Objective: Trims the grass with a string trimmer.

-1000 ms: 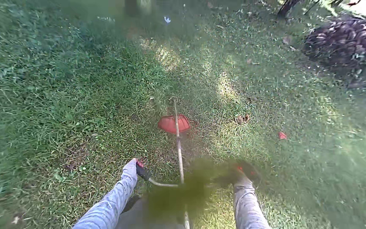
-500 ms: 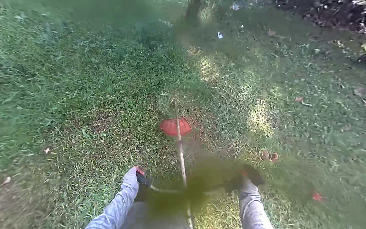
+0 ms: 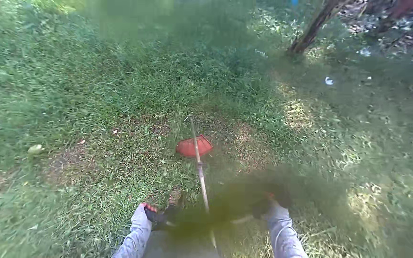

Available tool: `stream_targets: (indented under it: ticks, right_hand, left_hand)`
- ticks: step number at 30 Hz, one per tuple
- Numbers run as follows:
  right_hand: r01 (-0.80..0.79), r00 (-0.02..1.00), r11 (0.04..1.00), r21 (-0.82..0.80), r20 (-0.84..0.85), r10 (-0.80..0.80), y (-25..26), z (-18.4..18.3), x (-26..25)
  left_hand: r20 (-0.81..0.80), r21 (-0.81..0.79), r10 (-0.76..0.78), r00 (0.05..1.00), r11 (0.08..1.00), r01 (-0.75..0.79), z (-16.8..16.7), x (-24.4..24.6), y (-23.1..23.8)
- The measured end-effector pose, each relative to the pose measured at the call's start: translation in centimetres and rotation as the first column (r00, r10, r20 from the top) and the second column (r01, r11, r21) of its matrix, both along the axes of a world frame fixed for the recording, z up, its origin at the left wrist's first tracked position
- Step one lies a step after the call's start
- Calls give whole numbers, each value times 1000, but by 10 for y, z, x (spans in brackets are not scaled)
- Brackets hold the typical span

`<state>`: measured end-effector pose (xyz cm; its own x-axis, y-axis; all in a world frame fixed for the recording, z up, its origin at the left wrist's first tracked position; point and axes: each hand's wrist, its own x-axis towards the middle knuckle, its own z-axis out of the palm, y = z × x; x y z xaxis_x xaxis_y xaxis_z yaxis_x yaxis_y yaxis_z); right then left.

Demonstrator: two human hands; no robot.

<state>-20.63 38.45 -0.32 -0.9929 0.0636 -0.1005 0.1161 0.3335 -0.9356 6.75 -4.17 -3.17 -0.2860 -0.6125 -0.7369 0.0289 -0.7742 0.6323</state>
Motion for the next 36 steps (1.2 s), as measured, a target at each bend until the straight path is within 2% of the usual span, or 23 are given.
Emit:
stream_targets:
  ticks: [1,2,3,4,7,8,10,11,12,14,16,18,19,21,23,25,27,28,29,30,31,33,36]
  right_hand:
    - [108,939,990,90,317,-131,-44,40,-7]
    - [154,883,977,150,422,-204,-81,57,-12]
    - [90,854,981,171,493,-164,-110,77,-12]
    - [43,857,988,150,502,-114,-131,96,-8]
    - [-15,913,1000,10,409,9,-169,119,-8]
    - [-73,911,997,-3,407,68,-176,112,-18]
    - [-206,888,979,-7,419,190,-182,73,-50]
    - [-199,901,980,8,395,179,-189,60,-61]
    - [-152,917,988,17,376,134,-202,63,-67]
    - [-160,892,986,37,434,128,-226,94,-81]
    - [-163,879,986,-25,451,156,-235,105,-100]
    - [-127,931,981,-148,323,170,-225,91,-120]
    - [-141,941,977,-160,286,182,-219,92,-131]
    - [-103,953,993,-56,279,115,-215,103,-146]
    - [-57,882,992,108,472,-1,-208,136,-157]
    - [64,910,978,200,391,-139,-174,114,-167]
    - [5,963,999,33,270,-14,-113,104,-162]
    - [27,988,999,-31,153,-22,-90,96,-157]
    - [136,932,990,47,333,-144,-83,124,-152]
    - [269,816,951,153,488,-309,-78,145,-151]
    - [376,726,902,211,538,-428,-69,153,-148]
    - [559,670,808,186,472,-573,-25,129,-136]
    - [733,648,680,-19,322,-690,32,111,-110]
  left_hand:
    - [8,2,46,999,999,-46,0,8,-4]
    - [14,1,90,996,996,-90,1,14,-7]
    - [25,4,137,990,990,-137,3,19,-11]
    - [36,12,173,984,985,-173,4,24,-15]
    - [41,-2,270,962,963,-270,-5,38,-23]
    - [33,-22,289,957,957,-289,-5,41,-25]
    - [27,-40,316,948,948,-315,3,42,-31]
    - [26,-57,330,943,943,-329,11,38,-33]
    - [16,-74,349,937,935,-347,16,33,-37]
    - [-34,-106,364,931,925,-366,19,16,-47]
    - [-91,-114,309,947,941,-318,27,-8,-62]
    - [-105,-106,237,966,963,-248,38,-42,-78]
    - [-110,-113,196,975,972,-208,36,-59,-87]
    - [-111,-124,112,987,984,-126,33,-95,-100]
    - [-96,-108,40,995,993,-50,36,-131,-101]
    - [-92,-75,-33,995,997,26,37,-164,-91]
    - [-119,-51,-104,987,994,99,31,-197,-79]
    - [-132,-53,-159,978,987,153,30,-213,-71]
    - [-138,-59,-211,968,977,205,28,-230,-63]
    - [-133,-64,-265,955,964,259,29,-248,-55]
    - [-120,-65,-332,936,943,326,31,-267,-45]
    - [-72,-52,-466,882,885,463,37,-309,-23]
    - [-38,-55,-639,768,769,637,38,-367,19]
